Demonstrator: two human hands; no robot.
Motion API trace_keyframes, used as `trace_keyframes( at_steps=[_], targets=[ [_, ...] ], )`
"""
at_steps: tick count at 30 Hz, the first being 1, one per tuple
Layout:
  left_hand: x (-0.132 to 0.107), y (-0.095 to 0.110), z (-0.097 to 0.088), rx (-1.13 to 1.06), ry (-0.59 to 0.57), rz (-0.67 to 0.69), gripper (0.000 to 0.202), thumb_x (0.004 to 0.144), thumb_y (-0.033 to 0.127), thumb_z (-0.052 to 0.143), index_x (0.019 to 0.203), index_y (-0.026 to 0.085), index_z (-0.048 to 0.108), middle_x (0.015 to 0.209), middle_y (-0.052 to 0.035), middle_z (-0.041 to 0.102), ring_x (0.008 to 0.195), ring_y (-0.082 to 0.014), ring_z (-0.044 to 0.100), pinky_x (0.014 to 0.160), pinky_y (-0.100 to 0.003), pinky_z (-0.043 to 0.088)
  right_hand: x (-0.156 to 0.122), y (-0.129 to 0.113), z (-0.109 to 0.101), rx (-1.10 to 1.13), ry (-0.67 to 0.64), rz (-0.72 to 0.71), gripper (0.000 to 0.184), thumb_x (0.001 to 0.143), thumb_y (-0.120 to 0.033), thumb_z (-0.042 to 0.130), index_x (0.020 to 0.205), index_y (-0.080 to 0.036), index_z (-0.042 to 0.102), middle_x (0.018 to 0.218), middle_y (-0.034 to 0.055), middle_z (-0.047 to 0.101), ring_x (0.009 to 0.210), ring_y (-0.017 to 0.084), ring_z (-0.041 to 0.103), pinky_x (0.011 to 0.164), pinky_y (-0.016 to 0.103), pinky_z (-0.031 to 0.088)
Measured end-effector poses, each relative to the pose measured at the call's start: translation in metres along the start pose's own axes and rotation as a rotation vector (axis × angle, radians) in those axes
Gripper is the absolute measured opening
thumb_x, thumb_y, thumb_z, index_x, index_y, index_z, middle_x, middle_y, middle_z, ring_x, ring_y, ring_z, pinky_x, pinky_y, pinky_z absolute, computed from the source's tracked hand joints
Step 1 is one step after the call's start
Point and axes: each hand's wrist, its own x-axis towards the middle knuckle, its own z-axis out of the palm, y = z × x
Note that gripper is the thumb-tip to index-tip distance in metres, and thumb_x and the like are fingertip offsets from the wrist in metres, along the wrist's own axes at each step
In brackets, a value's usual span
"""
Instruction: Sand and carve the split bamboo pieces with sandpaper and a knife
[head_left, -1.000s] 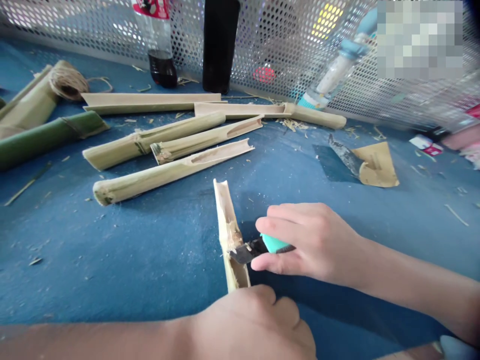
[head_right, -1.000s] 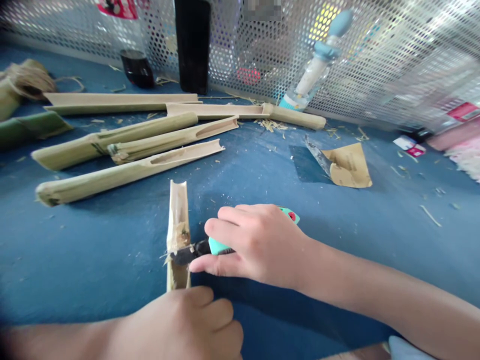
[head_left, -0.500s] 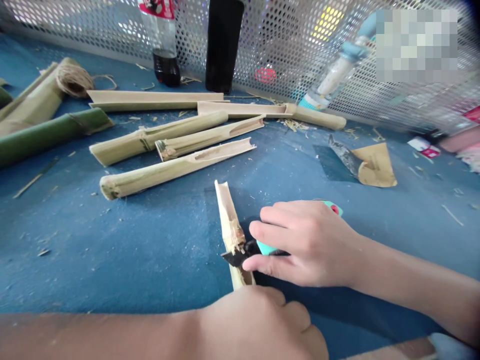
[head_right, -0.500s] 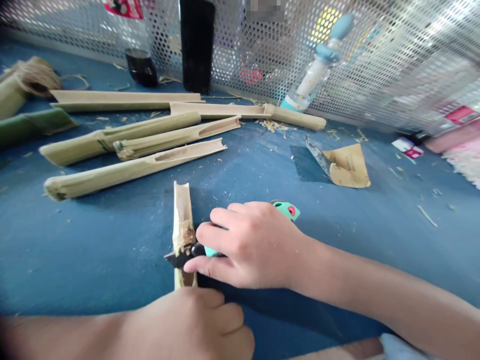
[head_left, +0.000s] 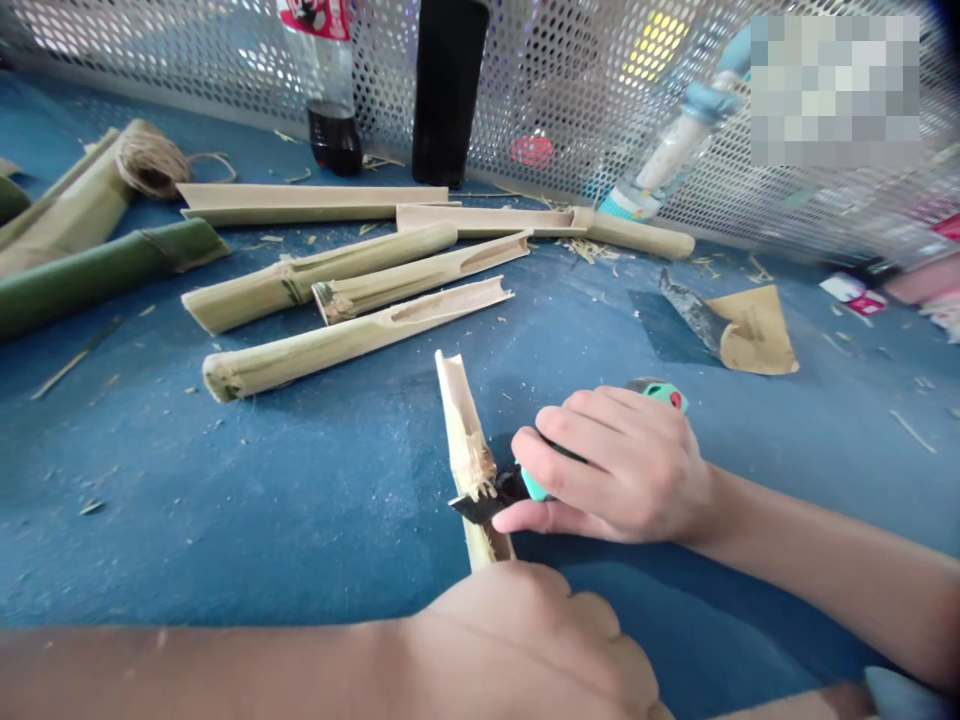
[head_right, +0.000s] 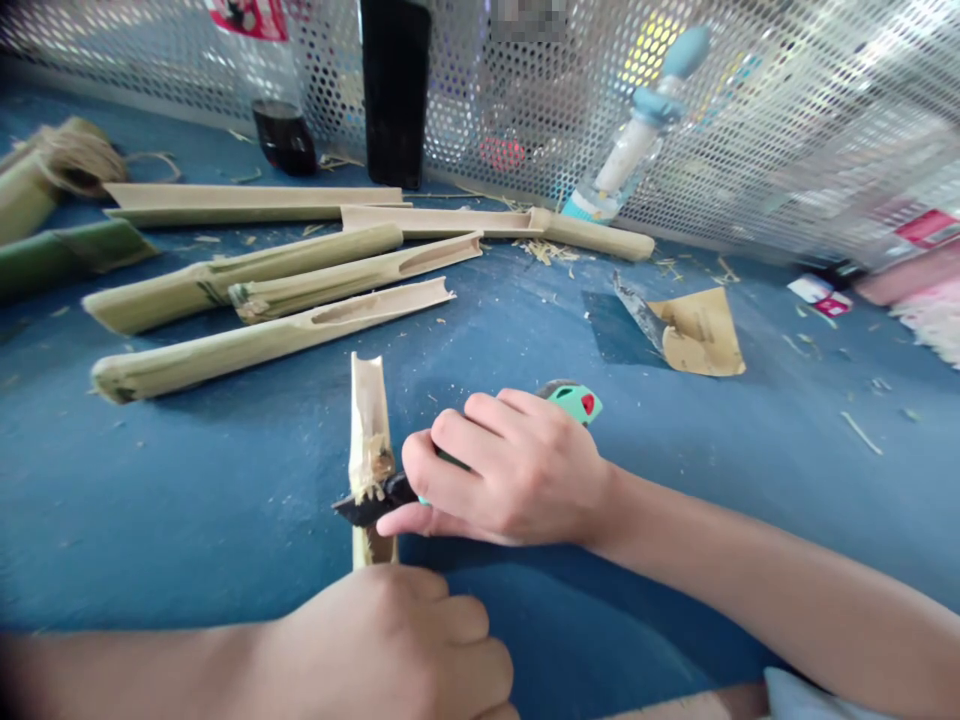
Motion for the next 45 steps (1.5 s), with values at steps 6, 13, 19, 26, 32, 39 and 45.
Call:
trace_keyframes(
  at_steps=[6,13,19,26,32,39,45],
  targets=[
    [-0.002,-0.001,-0.012,-0.004,0.001,0.020,0.030,0.096,0.041,0.050,0.074,0.027,0.065,0.067,0.0020,0.063,0.061,-0.0130,0.056,0.043,-0.030,0.037,-0.004,0.038,0.009,-0.044,0.095,-0.085,0.041,0.091,-0.060,0.051,0.089,-0.021,0.063,0.067,0.0001,0.060,0.059,0.014,0.050,0.053,0.030,0.035],
    [-0.009,0.008,-0.039,0.086,0.089,0.111,0.033,0.096,0.031,0.048,0.066,0.018,0.051,0.064,0.0012,0.052,0.057,-0.0141,0.045,0.049,-0.032,0.035,-0.045,0.117,0.024,0.018,-0.126,0.738,0.050,0.096,-0.060,0.038,0.100,-0.018,0.067,0.098,0.0085,0.072,0.087,0.023,0.066,0.073,0.031,0.044],
    [-0.014,0.018,-0.044,0.273,0.161,0.189,0.028,0.093,0.028,0.054,0.067,0.018,0.049,0.063,0.0015,0.048,0.055,-0.0148,0.040,0.046,-0.033,0.027,-0.083,0.138,0.008,-0.016,-0.309,0.831,0.039,0.100,-0.043,0.039,0.114,-0.023,0.069,0.112,0.0084,0.071,0.107,0.026,0.062,0.097,0.041,0.037],
    [-0.002,-0.003,-0.084,0.104,-0.026,-0.173,0.015,0.090,0.018,0.043,0.082,0.019,0.056,0.082,-0.0021,0.061,0.075,-0.0172,0.053,0.069,-0.033,0.044,-0.155,0.151,-0.033,-0.098,-0.284,1.185,0.087,0.084,-0.052,0.062,0.152,-0.011,0.028,0.156,0.0204,0.027,0.144,0.035,0.023,0.113,0.049,0.021],
    [-0.025,-0.074,-0.139,0.153,-0.292,-0.375,0.065,0.062,-0.001,0.040,0.118,0.025,0.060,0.130,0.0015,0.058,0.125,-0.0178,0.047,0.108,-0.033,0.032,-0.168,0.154,-0.022,-0.057,-0.063,1.613,0.085,0.089,-0.038,0.059,0.152,0.000,0.015,0.152,0.0305,0.027,0.143,0.034,0.027,0.109,0.043,0.033],
    [-0.055,-0.078,-0.137,0.375,-0.272,-0.492,0.026,0.090,0.037,0.052,0.111,0.027,0.064,0.115,-0.0040,0.062,0.114,-0.0245,0.053,0.101,-0.041,0.034,-0.114,0.142,-0.030,0.053,-0.062,1.595,0.034,0.094,-0.040,0.056,0.118,-0.015,0.060,0.120,0.0108,0.062,0.106,0.023,0.061,0.093,0.044,0.048],
    [-0.042,-0.039,-0.110,0.610,-0.295,-0.556,0.036,0.098,0.043,0.040,0.094,0.015,0.061,0.081,-0.0110,0.067,0.074,-0.0267,0.066,0.067,-0.036,0.044,-0.066,0.055,-0.066,0.176,-0.114,1.413,0.029,0.094,-0.036,0.050,0.086,-0.014,0.067,0.082,0.0105,0.072,0.080,0.026,0.068,0.073,0.032,0.049]
  ],
)
